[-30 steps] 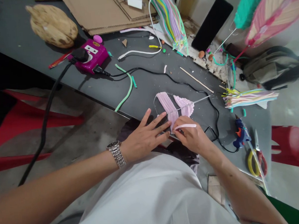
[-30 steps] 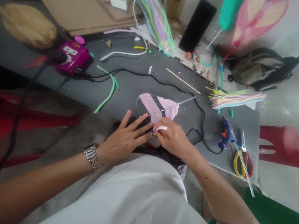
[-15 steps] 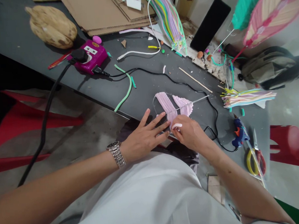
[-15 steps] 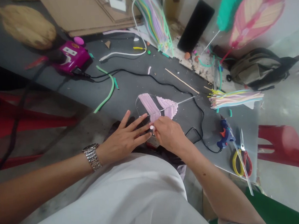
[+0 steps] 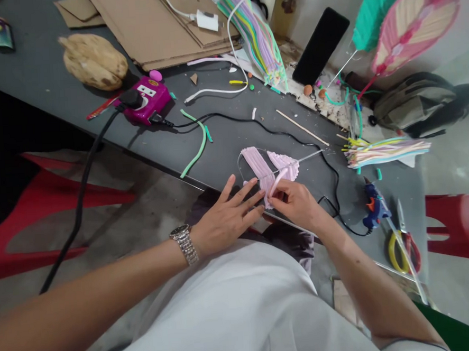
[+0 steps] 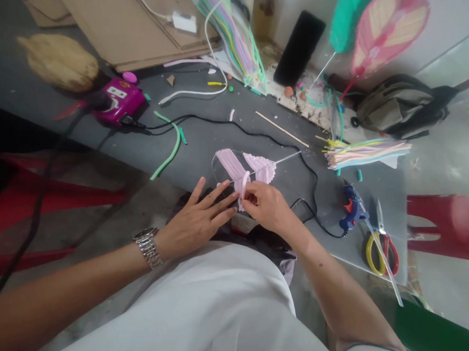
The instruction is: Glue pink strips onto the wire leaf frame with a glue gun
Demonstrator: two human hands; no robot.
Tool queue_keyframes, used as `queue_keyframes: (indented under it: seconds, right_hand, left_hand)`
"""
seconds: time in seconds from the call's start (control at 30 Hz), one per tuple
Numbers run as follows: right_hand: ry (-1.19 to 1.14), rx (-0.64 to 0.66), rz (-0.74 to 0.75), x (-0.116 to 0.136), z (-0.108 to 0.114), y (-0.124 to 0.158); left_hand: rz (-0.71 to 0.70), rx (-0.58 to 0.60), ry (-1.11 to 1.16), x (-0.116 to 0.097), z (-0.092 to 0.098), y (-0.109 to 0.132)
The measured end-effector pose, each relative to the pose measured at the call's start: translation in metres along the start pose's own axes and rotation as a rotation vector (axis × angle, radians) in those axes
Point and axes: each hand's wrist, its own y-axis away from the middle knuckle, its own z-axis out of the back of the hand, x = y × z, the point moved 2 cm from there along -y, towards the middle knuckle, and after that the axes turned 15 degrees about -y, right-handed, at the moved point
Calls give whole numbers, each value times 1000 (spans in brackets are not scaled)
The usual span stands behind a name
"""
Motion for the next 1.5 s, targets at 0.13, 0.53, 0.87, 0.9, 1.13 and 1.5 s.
queue_keyframes:
  seconds: [0.13, 0.53, 0.87, 0.9, 1.13, 1.5]
  right_hand:
    - [7, -6, -3, 0, -2, 1]
    - [1, -23, 25, -5, -4, 2]
    - [93, -91, -14, 3, -12, 1]
    - [116, -86, -26, 5, -15, 1]
    - [112, -389, 55, 5, 32, 59]
    - [324, -1026, -990, -105, 180, 276]
  left_hand:
    - [17, 30, -35, -7, 1, 0]
    - [152, 87, -31, -30, 13, -6]
    - [143, 126, -24, -29, 15, -4]
    - [171, 115, -11, -28, 15, -3]
    - [191, 70, 96, -24, 15, -5]
    - [186, 41, 125, -21, 14, -6]
